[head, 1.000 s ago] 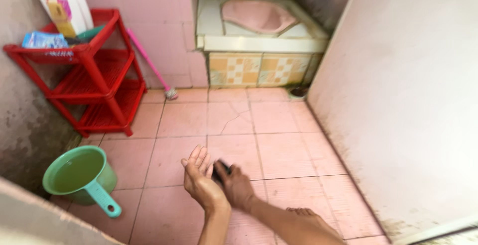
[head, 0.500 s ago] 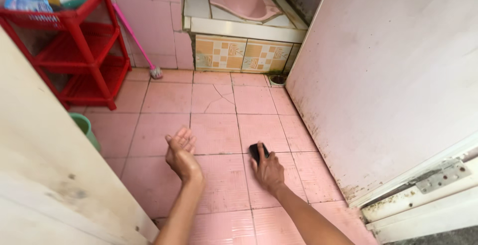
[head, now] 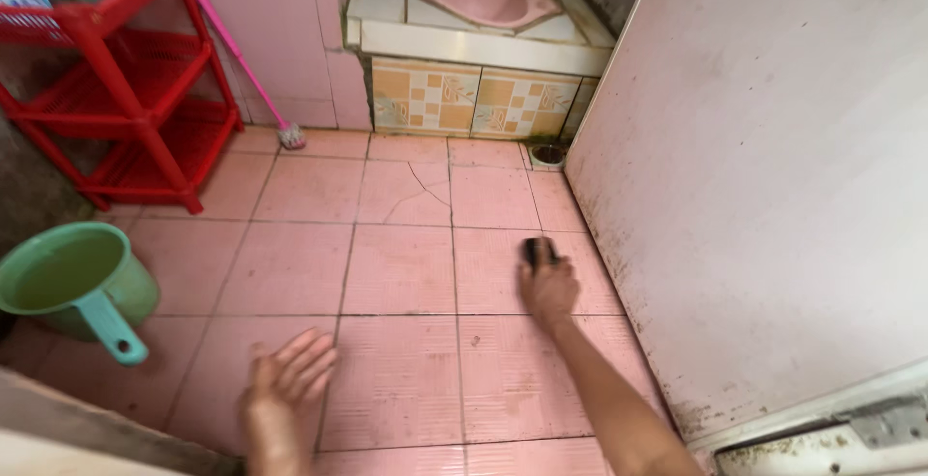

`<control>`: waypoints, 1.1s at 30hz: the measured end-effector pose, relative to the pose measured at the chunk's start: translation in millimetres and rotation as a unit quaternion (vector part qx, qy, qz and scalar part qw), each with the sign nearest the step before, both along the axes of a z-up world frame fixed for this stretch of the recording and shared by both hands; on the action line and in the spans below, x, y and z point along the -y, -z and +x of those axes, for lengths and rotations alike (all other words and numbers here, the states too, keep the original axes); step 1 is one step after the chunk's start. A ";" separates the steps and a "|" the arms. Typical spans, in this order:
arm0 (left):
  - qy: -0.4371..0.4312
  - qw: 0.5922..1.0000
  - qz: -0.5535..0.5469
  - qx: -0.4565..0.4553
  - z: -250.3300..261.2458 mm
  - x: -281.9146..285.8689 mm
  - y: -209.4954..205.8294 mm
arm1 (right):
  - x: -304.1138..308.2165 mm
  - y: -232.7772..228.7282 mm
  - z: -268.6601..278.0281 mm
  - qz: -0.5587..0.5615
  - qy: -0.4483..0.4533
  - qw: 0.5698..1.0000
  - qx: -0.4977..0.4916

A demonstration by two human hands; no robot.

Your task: The person pours a cleaning powder onto the tiled floor and scrubs the surface with a sponge. They move systematically across the floor, focusing on the grout lines and a cracked tile area.

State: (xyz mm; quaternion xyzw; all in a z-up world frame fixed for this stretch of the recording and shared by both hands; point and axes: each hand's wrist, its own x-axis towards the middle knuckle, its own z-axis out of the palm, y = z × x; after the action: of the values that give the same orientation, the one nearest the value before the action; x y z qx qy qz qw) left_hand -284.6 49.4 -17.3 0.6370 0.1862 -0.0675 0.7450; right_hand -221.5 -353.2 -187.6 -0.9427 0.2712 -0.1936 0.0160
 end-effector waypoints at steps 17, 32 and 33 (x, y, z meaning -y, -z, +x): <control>-0.057 0.990 -0.100 0.082 -0.6 77.5 -51.5 | -77.4 -16.4 -56.0 0.112 -0.211 0.971 0.032; -0.115 0.979 -0.162 0.039 -23.6 18.0 -5.1 | -32.5 -22.2 -98.9 0.057 -0.101 0.993 0.020; -0.107 0.980 -0.168 0.030 -22.5 19.7 -0.4 | -50.5 -27.4 -116.1 0.051 -0.152 0.986 0.053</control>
State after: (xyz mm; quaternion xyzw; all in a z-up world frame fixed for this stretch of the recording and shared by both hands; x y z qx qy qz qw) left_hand -307.1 29.7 -16.9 0.4809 0.2167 0.0013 0.8495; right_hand -337.5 -302.7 -160.1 -0.9593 0.1328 -0.2246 0.1078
